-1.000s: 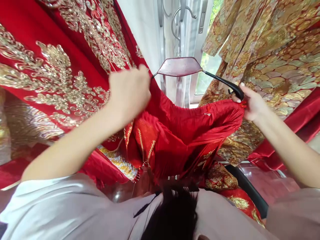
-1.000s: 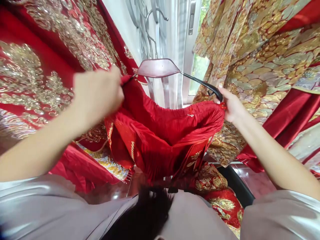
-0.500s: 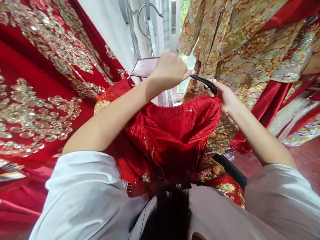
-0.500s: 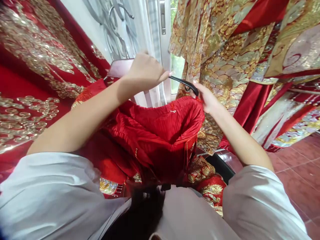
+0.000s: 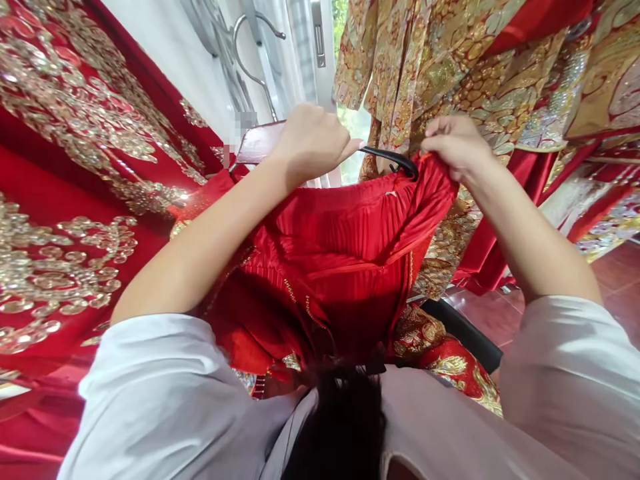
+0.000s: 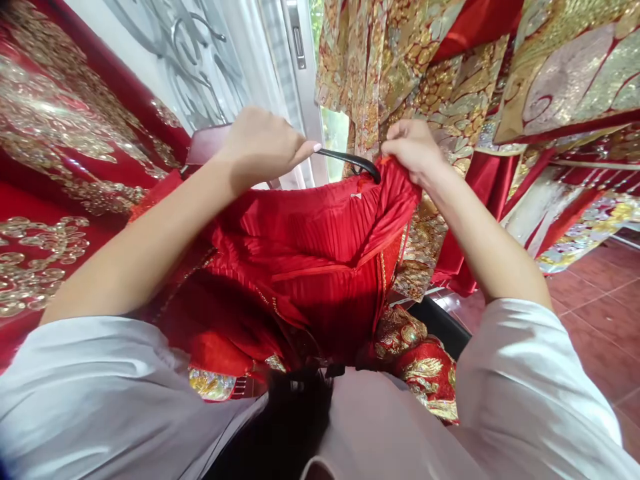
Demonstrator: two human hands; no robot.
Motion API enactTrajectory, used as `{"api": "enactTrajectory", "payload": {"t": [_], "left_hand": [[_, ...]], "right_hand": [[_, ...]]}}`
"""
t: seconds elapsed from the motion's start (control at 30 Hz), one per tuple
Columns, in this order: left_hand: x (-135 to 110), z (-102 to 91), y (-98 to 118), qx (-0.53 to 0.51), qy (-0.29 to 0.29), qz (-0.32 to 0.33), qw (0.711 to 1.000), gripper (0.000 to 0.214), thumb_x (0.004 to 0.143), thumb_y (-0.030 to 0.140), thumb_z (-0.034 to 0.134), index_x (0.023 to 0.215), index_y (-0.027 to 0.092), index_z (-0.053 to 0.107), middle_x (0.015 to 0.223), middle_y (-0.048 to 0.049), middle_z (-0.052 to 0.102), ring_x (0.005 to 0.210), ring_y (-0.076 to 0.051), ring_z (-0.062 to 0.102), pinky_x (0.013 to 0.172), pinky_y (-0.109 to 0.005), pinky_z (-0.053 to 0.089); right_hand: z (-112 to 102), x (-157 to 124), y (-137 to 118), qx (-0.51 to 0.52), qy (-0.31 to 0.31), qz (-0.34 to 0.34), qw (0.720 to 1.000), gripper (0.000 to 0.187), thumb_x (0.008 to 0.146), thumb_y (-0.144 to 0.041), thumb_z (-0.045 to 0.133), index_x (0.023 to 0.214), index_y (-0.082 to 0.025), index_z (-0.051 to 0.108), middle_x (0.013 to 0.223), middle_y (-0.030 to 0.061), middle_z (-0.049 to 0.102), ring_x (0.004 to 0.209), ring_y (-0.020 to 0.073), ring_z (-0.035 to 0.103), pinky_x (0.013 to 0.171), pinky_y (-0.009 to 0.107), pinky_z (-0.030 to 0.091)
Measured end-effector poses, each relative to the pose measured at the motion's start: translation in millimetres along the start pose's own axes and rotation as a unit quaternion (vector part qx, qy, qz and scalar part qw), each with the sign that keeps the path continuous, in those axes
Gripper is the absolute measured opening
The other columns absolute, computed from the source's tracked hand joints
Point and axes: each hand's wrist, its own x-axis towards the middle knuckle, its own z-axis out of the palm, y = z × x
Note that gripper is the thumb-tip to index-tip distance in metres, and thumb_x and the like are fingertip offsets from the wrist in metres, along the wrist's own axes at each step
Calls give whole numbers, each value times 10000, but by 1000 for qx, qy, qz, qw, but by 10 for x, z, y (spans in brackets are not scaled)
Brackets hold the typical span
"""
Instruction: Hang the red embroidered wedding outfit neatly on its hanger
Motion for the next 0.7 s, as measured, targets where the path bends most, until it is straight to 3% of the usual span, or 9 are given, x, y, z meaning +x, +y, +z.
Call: {"api": "enactTrajectory", "payload": {"t": [0.1,0.2,0.3,0.43,0.5,0.53,0.57,0.63,0.7], "left_hand": [[-14,-43,35,31,-20,-16,999,576,882,552,263,764,216,717,693,-142,646,785,-280,581,703,-428,344],[-17,-56,66,58,-53,-49,996,642,899,570,228,838,158,716,773,-161,656,803,-269,556,724,-419,320],[-2,-44,85,63,-57,-50,995,630,910,555,238,924,135,707,868,-153,675,845,-259,532,747,-403,307],[6,-85,148,85,-90,-79,989,609,929,519,220,1048,129,671,1015,-142,673,882,-255,516,777,-409,305],[-6,-123,185,97,-105,-85,986,613,938,504,212,1082,108,657,1067,-160,658,919,-272,517,794,-423,308],[-17,-138,196,98,-110,-85,985,611,940,497,215,1087,98,654,1083,-170,651,940,-282,519,805,-431,309],[-31,-146,200,94,-112,-85,986,607,941,493,222,1090,93,653,1092,-177,646,965,-291,519,821,-439,307],[-63,-142,187,63,-114,-90,987,590,933,503,249,1096,103,652,1099,-174,645,1017,-301,512,868,-453,292],[-90,-121,162,17,-115,-103,988,567,916,524,285,1101,131,649,1089,-154,652,1058,-301,500,916,-463,265]], "right_hand": [[114,108,-65,-38,86,-18,995,271,648,120,537,581,-131,459,470,-84,388,450,20,295,472,205,173],[111,219,-165,-46,87,-32,995,298,650,133,521,557,-141,449,503,-68,382,483,24,297,478,207,173],[8,232,-426,-50,118,-131,983,324,622,133,500,562,-167,393,582,-49,361,533,26,290,511,200,192],[20,-295,-831,-127,143,-302,934,263,612,-4,467,609,-192,282,720,3,377,591,43,298,580,204,244],[205,-755,-843,-236,149,-347,896,114,679,-73,444,696,-167,383,798,37,466,746,106,448,668,218,313],[339,-976,-776,-316,118,-323,884,64,756,-120,408,760,-168,451,784,47,480,733,135,468,659,241,323],[489,-1164,-667,-393,33,-282,875,159,844,-166,344,844,-184,503,753,59,492,720,165,481,640,262,332],[795,-1391,-378,-424,-84,-276,859,282,888,-154,285,860,-202,561,718,76,539,675,173,492,576,266,332],[1036,-1415,-95,-491,-184,-274,806,397,902,-92,205,944,-182,590,827,126,591,752,198,527,582,285,339]]}}
